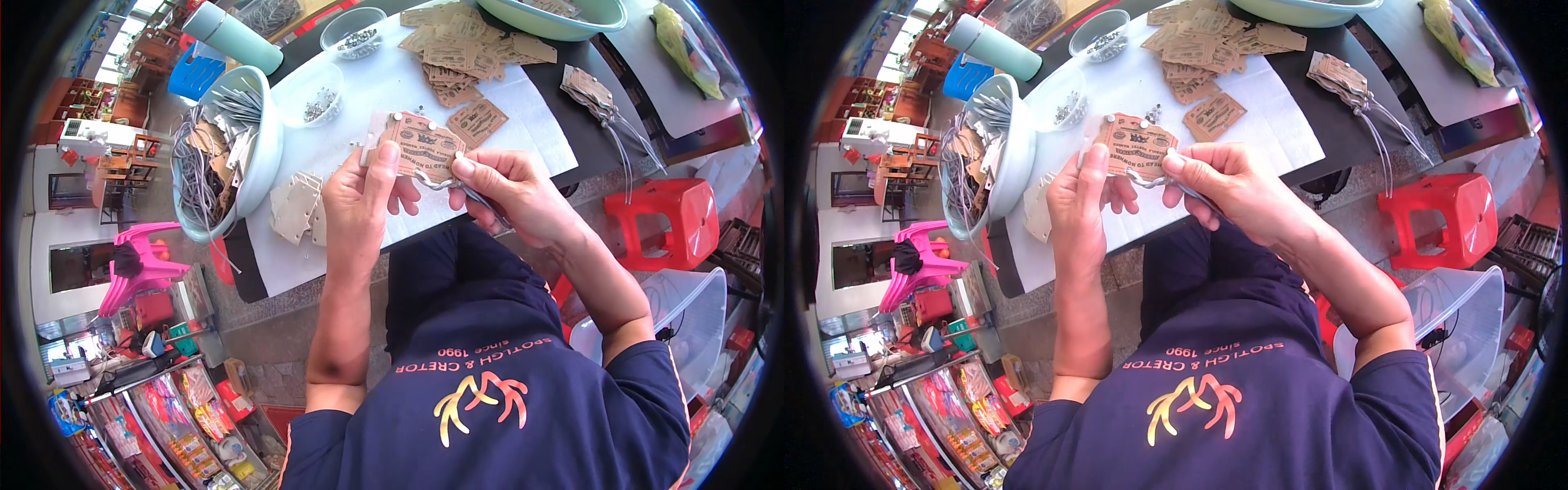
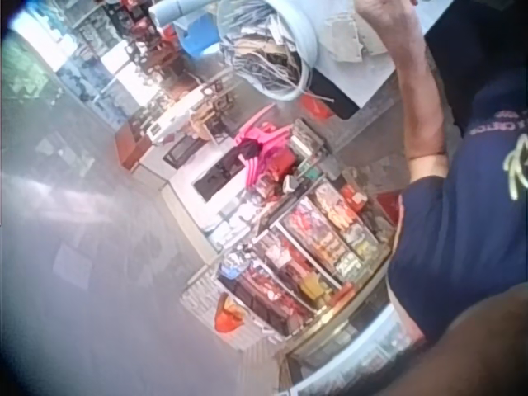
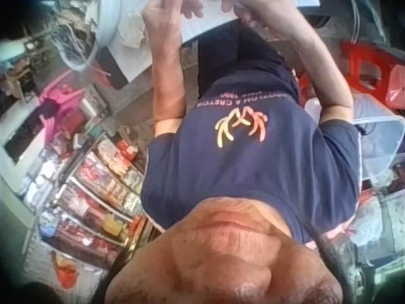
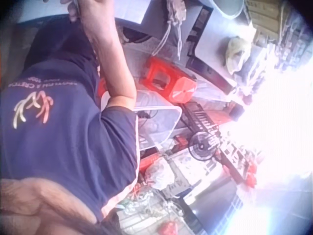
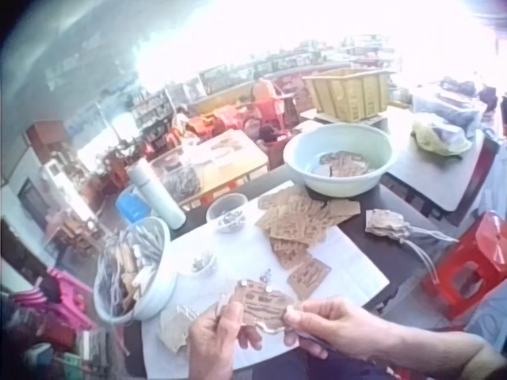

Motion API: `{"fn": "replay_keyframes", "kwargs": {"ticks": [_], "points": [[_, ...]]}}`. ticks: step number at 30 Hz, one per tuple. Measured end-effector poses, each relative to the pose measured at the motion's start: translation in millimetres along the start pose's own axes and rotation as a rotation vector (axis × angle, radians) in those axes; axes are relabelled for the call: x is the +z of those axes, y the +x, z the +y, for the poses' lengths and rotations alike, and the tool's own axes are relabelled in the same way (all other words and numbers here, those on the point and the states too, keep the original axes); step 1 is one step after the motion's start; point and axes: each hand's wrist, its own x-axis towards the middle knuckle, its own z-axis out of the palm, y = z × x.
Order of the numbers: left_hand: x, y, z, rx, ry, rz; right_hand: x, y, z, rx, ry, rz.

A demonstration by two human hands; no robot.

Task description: Manually thread cord through pre-cut garment/shoe labels and secure with small plastic fasteners.

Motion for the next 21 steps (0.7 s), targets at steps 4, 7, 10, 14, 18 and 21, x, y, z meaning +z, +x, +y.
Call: {"fn": "replay_keyframes", "kwargs": {"ticks": [4, 7, 10, 14, 18, 21], "points": [[2.8, 3.2, 2.4, -0.127, -0.205, 0.031, -1.9, -0.2, 6.0, 0.046, 0.096, -0.035], [3.0, 4.8, 0.5, -0.198, -0.251, 0.023, -6.7, 0.7, 9.0, 0.061, 0.163, -0.047], [1.5, 6.2, -4.2, -0.07, -0.231, -0.037, -9.7, -0.6, 10.4, 0.055, 0.194, -0.051], [4.2, 6.3, -0.6, -0.065, -0.26, -0.053, -7.6, 0.3, 11.1, 0.015, 0.149, 0.029], [7.1, 2.4, -5.8, -0.042, -0.104, -0.043, -7.9, 2.2, 10.1, 0.004, 0.108, 0.05], [9.1, 3.4, -7.2, -0.039, -0.077, -0.018, -10.8, 3.2, 10.1, 0.0, 0.031, 0.018]]}}
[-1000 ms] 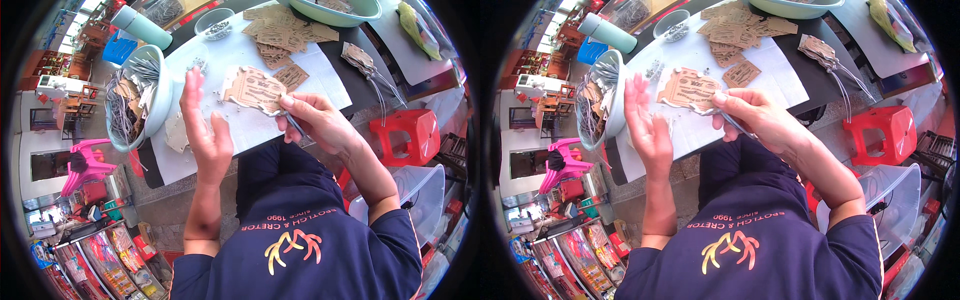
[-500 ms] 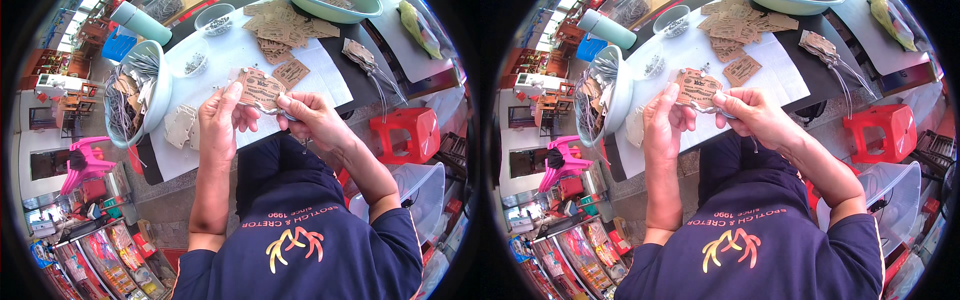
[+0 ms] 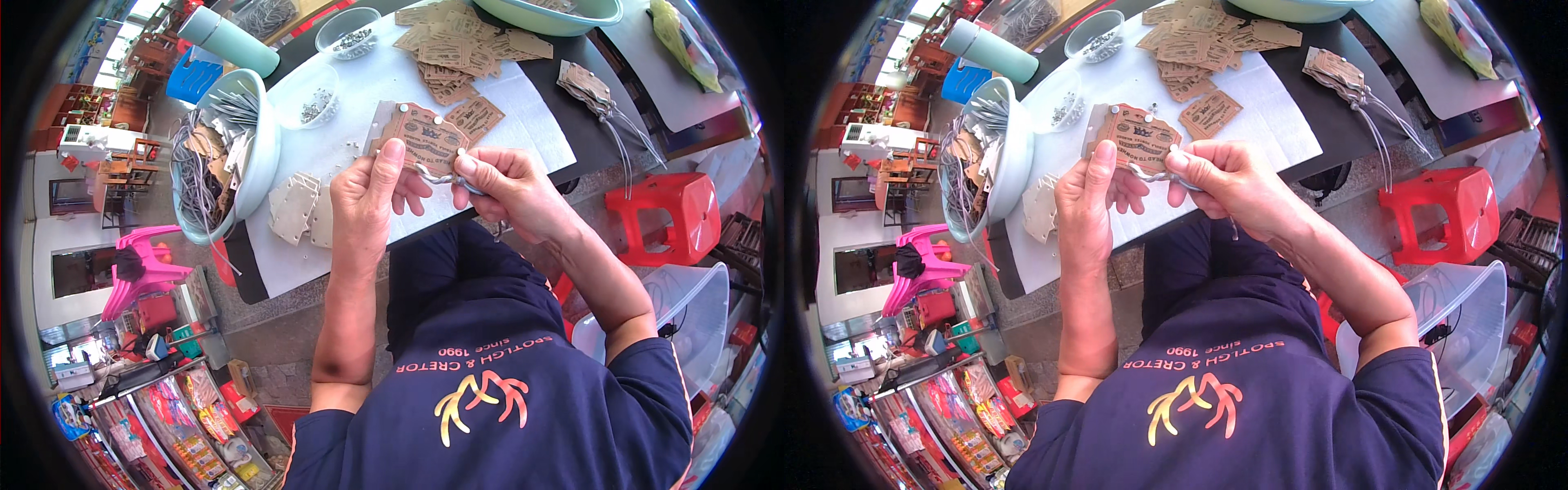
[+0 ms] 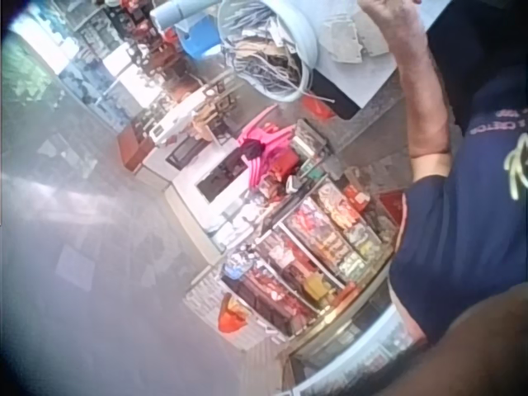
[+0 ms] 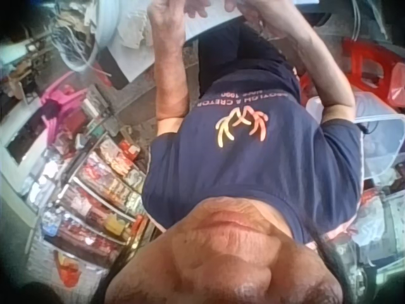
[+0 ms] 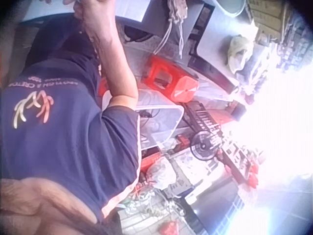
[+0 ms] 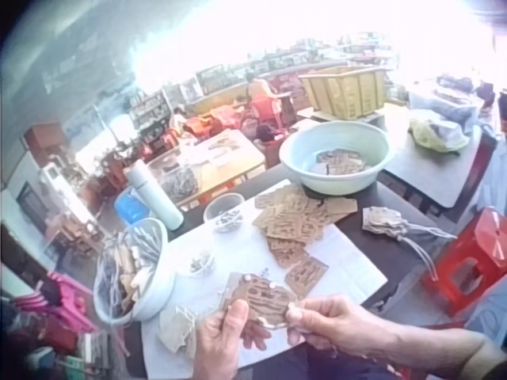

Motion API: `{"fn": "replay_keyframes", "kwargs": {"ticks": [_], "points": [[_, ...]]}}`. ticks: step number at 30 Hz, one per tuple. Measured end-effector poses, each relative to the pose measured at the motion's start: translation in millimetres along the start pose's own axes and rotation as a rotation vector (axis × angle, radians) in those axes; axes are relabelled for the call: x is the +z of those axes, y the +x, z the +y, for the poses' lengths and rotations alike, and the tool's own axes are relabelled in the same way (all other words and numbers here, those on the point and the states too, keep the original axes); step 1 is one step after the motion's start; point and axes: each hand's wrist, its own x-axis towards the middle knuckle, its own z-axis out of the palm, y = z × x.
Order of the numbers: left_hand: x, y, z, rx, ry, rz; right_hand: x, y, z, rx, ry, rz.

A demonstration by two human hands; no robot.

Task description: Manually thread cord through pre-cut garment/shoe labels and secure with small plastic fasteners.

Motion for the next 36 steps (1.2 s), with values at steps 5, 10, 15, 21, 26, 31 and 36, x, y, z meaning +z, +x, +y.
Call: {"fn": "replay_keyframes", "kwargs": {"ticks": [5, 10, 15, 21, 26, 31, 36], "points": [[12, 1, 2, 0.012, -0.009, 0.098, 7, -6, -9, 0.118, 0.044, -0.034], [14, -1, -11, 0.054, 0.055, 0.119, 2, 2, 15, 0.05, -0.101, -0.056], [18, 3, -28, -0.048, -0.178, 0.107, 3, -3, 11, 0.025, -0.117, -0.032], [12, -4, -14, -0.087, -0.13, -0.226, -36, -27, -29, -0.01, -0.503, 0.076], [11, -17, -12, -0.118, -0.053, -0.427, -85, -44, -85, -0.141, -0.754, 0.332], [8, -26, -17, -0.132, 0.013, -0.464, -141, -56, -112, -0.172, -0.814, 0.449], [2, -39, -14, -0.171, -0.001, -0.485, -181, -50, -108, 0.021, -1.601, 0.699]]}}
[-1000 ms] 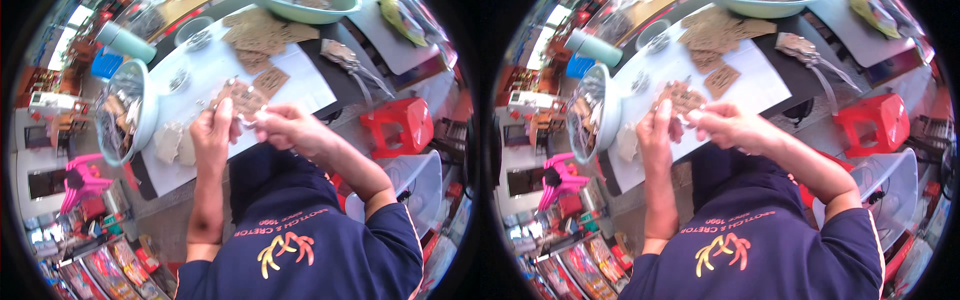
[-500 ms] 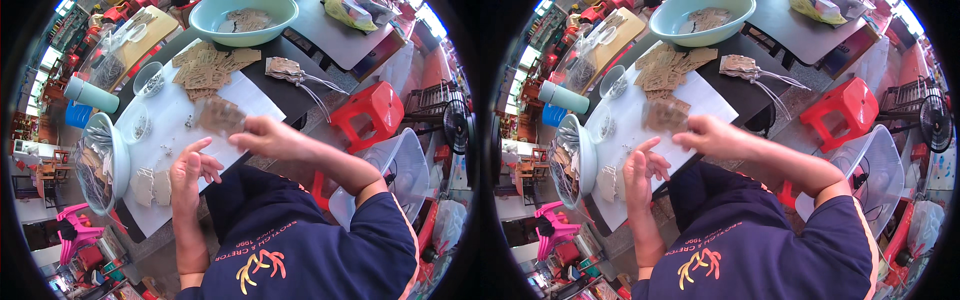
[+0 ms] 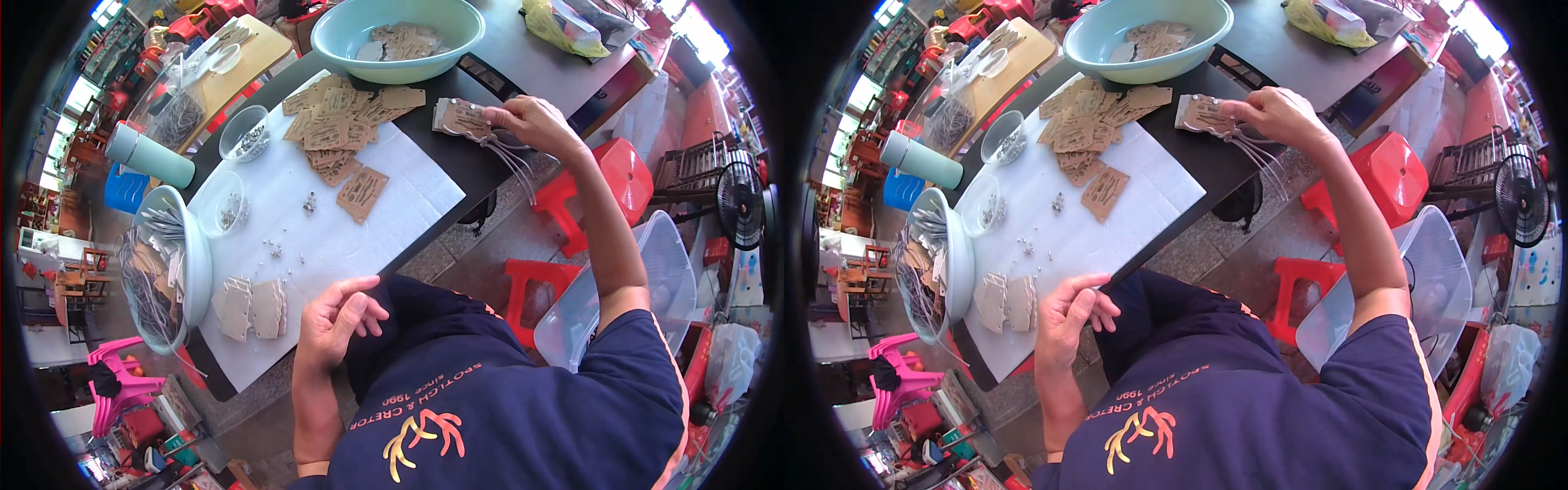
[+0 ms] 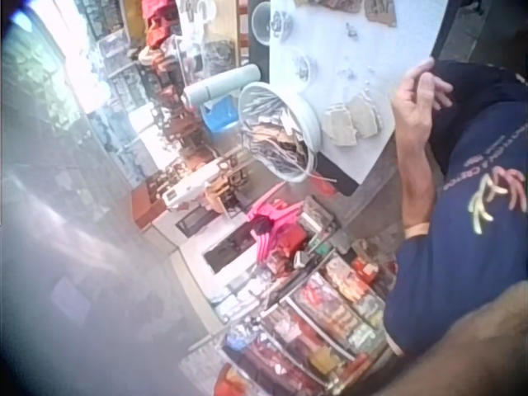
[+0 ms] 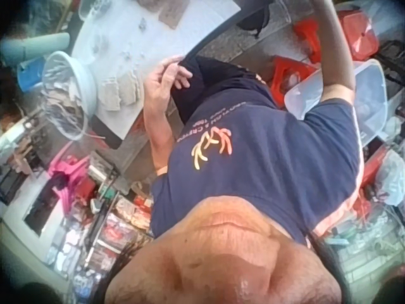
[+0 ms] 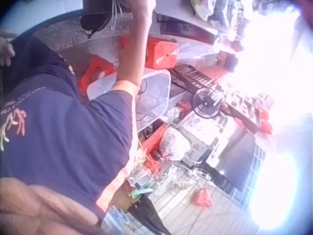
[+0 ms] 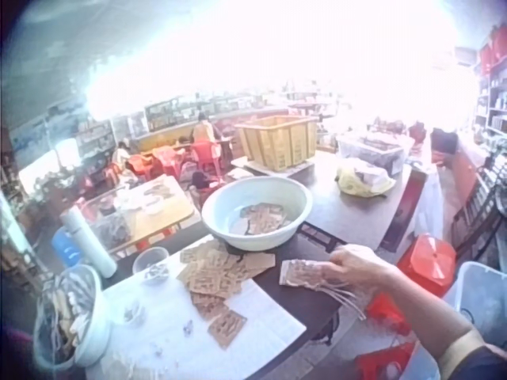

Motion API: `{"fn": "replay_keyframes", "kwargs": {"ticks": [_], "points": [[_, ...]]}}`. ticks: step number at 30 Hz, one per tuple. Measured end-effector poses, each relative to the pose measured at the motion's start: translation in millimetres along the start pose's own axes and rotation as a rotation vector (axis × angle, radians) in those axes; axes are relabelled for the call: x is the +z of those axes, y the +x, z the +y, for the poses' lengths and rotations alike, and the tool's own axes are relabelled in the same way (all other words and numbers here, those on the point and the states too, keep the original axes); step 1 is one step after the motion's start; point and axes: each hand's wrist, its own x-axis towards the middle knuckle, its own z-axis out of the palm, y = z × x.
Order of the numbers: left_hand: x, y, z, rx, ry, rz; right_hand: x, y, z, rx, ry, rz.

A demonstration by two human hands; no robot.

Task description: Manually thread cord through pre-cut garment/shoe labels and secure with small plastic fasteners.

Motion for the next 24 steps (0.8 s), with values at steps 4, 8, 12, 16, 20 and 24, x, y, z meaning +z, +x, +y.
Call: {"fn": "replay_keyframes", "kwargs": {"ticks": [4, 8, 12, 16, 20, 24], "points": [[0, -11, -9, 0.002, -0.009, -0.004, 17, 5, 24, -0.006, 0.283, 0.13], [3, -22, -27, -0.096, -0.018, -0.019, 20, 5, 31, 0.037, 0.282, 0.226], [7, -32, -55, -0.241, -0.017, -0.1, 21, 4, 33, 0.021, 0.351, 0.307], [10, -36, -79, -0.316, -0.048, -0.106, 23, 5, 26, -0.221, 0.337, 0.177], [15, -34, -87, -0.346, -0.084, -0.085, 30, 10, 10, -0.331, 0.194, -0.005], [23, -31, -83, -0.355, -0.061, -0.062, 28, 13, -8, -0.255, 0.173, 0.019]]}}
